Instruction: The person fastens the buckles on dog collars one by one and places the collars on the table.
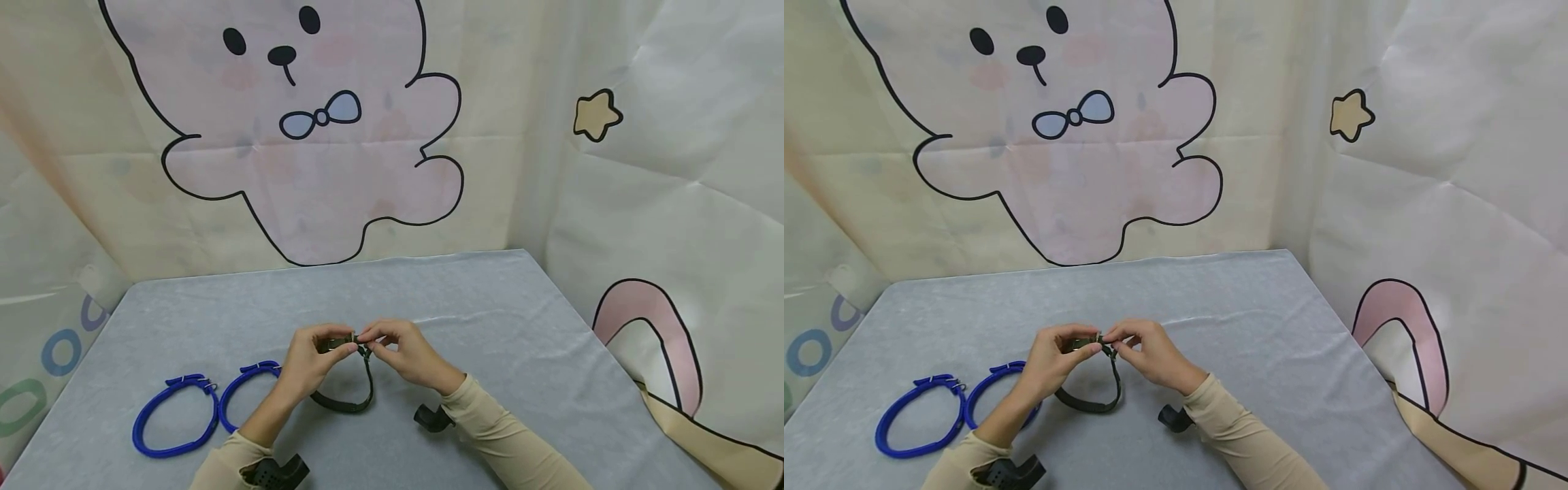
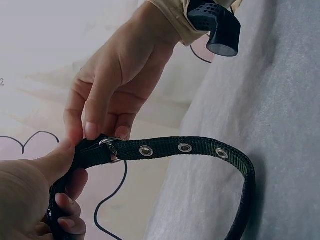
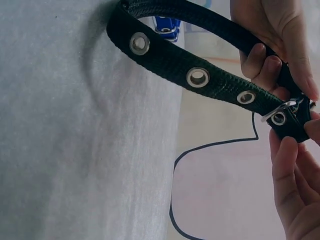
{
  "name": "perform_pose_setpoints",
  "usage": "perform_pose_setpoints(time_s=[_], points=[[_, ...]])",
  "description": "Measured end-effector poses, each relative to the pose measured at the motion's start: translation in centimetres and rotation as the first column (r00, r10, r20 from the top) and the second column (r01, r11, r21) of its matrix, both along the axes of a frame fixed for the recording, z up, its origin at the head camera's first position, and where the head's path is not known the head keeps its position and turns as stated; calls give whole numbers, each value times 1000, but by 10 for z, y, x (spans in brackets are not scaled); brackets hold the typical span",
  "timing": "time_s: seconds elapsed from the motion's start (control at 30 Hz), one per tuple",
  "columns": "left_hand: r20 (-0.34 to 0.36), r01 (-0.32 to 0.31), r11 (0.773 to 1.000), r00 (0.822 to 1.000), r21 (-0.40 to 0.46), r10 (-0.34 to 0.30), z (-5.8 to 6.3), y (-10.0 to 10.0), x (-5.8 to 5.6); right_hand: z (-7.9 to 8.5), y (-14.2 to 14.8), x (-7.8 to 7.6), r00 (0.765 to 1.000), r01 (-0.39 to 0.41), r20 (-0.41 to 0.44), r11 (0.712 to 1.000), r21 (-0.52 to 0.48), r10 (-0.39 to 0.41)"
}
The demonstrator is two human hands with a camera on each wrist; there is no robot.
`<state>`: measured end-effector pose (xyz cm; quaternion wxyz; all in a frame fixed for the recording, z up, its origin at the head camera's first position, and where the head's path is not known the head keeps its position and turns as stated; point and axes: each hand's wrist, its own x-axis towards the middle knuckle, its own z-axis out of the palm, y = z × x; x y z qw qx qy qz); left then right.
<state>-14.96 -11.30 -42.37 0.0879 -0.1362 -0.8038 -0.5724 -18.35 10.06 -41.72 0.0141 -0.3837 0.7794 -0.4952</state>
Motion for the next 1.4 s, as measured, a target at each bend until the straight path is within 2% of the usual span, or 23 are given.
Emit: perform_pose_setpoints(time_s=[0.17, 0.43, 0.57, 0.77, 0.87, 1.13, 1.4], points=[[30, 19, 1000, 999, 9, -19, 2, 0, 1, 1, -2, 1, 999, 2, 53, 999, -35, 0], [95, -20, 1000, 995, 16, 18, 4, 1, 0, 0, -5, 3, 988, 31, 152, 990, -140, -10], [70, -20, 1000, 997, -1, 20, 4, 1, 0, 0, -6, 5, 984, 40, 179, 988, -146, -13], [16, 70, 997, 997, -18, -69, 6, 0, 2, 1, -7, 6, 986, 65, 164, 990, -126, -43], [3, 83, 996, 997, -20, -83, 7, 1, 3, 2, -7, 7, 988, 73, 144, 991, -114, -57], [2, 58, 998, 998, -8, -58, 7, 3, 5, 4, -7, 7, 993, 74, 96, 994, -79, -66], [-3, 8, 999, 1000, -44, -8, 12, 8, 8, 2, -6, 5, 998, 29, 65, 986, -165, -19]])
